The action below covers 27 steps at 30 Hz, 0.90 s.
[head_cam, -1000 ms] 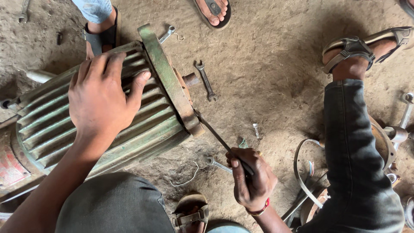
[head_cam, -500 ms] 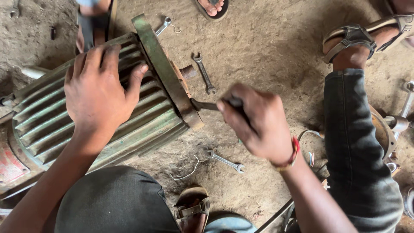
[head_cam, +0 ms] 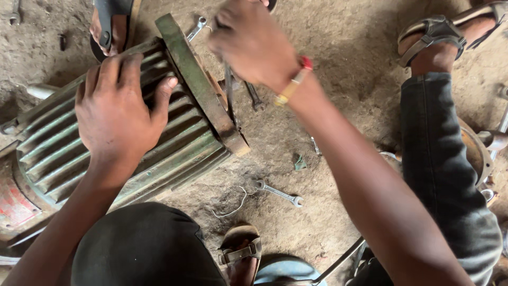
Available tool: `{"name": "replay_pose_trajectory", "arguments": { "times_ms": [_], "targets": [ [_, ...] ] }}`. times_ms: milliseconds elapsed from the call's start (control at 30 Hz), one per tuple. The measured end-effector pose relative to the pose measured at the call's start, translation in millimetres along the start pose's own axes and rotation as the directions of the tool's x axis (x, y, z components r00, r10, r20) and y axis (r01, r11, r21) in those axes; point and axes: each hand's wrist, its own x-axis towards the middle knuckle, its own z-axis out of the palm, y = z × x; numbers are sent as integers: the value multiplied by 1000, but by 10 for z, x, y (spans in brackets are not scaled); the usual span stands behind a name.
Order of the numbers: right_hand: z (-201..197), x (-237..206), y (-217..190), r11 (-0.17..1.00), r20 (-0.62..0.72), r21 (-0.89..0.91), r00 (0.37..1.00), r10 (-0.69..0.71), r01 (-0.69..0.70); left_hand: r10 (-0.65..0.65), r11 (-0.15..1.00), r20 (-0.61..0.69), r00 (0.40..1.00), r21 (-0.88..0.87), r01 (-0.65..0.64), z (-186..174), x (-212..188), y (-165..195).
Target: The person works on an electric motor lying on a dirt floor, holding the motor casing steady with one hand while using a spanner and a pry bar to loosen and remove bolts from the motor's end housing, with another person assisting by holding parts. The person continues prying and working at the housing bolts throughout the clip.
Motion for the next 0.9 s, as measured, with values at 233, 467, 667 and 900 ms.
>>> {"name": "replay_pose_trajectory", "arguments": {
  "times_ms": [233,467,667,900],
  "targets": [
    [900,-189,-60,536,285,358,636,717,-765,5,1000,-4,1000,-3,-5,-77,32,46],
    [874,-712,-198,114,461,492,369,807,-863,-3,1000,34,999,-4,3,-8,37,11],
    [523,-784,-172,-514,753,650,384,535,-559,-5,1000,28,1000,-7,6,-13,17,39],
    [681,-1165,-602,-472,687,622,146,711,-625,-31,999,49,998,-9,31,-31,49,103]
  ]
}}
